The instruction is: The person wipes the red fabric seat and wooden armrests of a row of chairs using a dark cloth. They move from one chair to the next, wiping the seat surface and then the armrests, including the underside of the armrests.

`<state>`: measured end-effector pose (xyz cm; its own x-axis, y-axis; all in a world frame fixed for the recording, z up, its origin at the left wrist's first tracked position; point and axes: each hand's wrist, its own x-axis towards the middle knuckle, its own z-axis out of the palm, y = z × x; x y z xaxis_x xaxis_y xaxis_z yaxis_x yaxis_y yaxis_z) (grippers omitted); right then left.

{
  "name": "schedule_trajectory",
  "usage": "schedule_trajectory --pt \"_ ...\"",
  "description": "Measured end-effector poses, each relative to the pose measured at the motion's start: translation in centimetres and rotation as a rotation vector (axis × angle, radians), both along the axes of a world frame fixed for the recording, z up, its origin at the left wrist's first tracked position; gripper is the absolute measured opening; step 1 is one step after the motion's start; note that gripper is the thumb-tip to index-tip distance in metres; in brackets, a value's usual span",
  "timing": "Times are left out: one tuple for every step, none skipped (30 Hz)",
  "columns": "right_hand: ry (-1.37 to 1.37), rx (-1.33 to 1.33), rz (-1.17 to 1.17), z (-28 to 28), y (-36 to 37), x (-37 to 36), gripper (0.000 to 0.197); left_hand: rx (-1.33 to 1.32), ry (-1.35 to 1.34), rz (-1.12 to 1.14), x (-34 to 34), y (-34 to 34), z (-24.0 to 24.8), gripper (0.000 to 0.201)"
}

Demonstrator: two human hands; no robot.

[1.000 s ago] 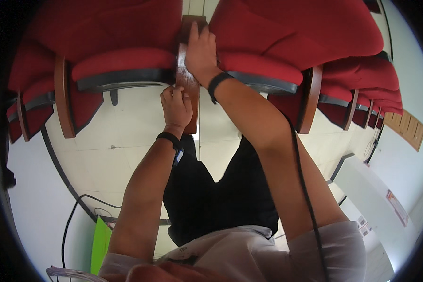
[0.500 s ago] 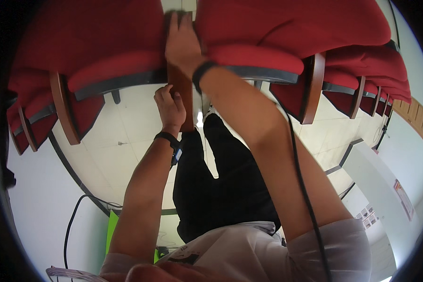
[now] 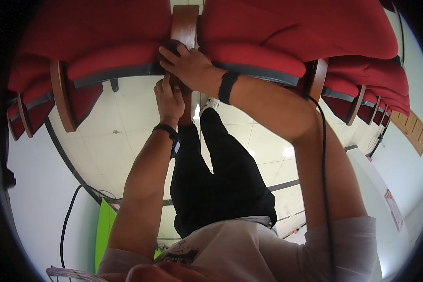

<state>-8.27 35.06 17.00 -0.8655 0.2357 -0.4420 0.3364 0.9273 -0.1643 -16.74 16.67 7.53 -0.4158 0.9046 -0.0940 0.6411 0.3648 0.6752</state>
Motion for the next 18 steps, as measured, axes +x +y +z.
schedule_trajectory --pt "0.048 -0.010 -0.020 -0.2 0.2 0.0 0.080 0.005 0.015 0.000 0.0 0.0 -0.1 0.055" --pt "0.075 -0.028 -0.041 -0.2 0.4 0.0 0.074 0.011 0.024 0.001 0.0 0.0 -0.1 0.055" --pt "0.101 -0.044 -0.063 0.0 0.9 -0.2 0.069 0.019 0.031 -0.001 0.0 0.0 -0.2 0.055" --pt "0.069 -0.069 -0.089 0.4 1.3 -0.3 0.064 0.027 0.037 -0.005 0.0 0.0 -0.2 0.055" --pt "0.112 -0.093 -0.188 0.9 2.0 -0.5 0.066 0.018 0.037 -0.003 0.0 0.0 -0.3 0.055" --pt "0.097 -0.125 -0.289 1.6 2.8 -0.7 0.068 0.011 0.035 -0.002 0.0 0.0 -0.3 0.055" --pt "0.082 -0.155 -0.390 2.5 3.6 -0.9 0.071 0.000 0.030 -0.003 0.1 0.0 -0.3 0.055" --pt "0.153 -0.075 -0.448 3.6 4.4 -0.7 0.069 0.008 0.037 -0.005 0.1 0.0 -0.2 0.056" --pt "0.225 0.005 -0.504 4.8 5.2 -0.1 0.068 0.009 0.042 -0.009 0.1 0.0 -0.2 0.056" --pt "0.297 0.081 -0.558 5.8 5.7 0.4 0.067 0.001 0.045 -0.009 0.1 0.0 -0.1 0.057" --pt "0.402 0.159 -0.550 6.6 6.1 0.9 0.066 0.012 0.046 -0.010 0.1 0.0 -0.1 0.057" --pt "0.507 0.235 -0.542 7.1 6.4 1.5 0.064 0.016 0.046 -0.010 0.1 -0.1 -0.1 0.057" --pt "0.613 0.311 -0.533 7.2 6.5 1.8 0.063 0.020 0.047 -0.012 0.1 -0.1 -0.1 0.058" --pt "0.613 0.330 -0.528 6.8 6.3 2.1 0.062 0.012 0.042 -0.012 0.1 -0.1 -0.1 0.058" --pt "0.614 0.348 -0.523 6.1 5.9 2.1 0.061 0.002 0.039 -0.012 0.1 -0.1 -0.2 0.058" --pt "0.672 0.380 -0.499 5.1 5.2 2.2 0.060 -0.009 0.037 -0.014 0.1 -0.1 -0.2 0.059" --pt "0.610 0.265 -0.528 3.7 4.6 2.1 0.067 0.001 0.032 -0.015 0.1 -0.1 -0.3 0.059" --pt "0.524 0.198 -0.565 2.2 3.6 1.9 0.070 0.008 0.028 -0.015 0.1 -0.1 -0.3 0.059"
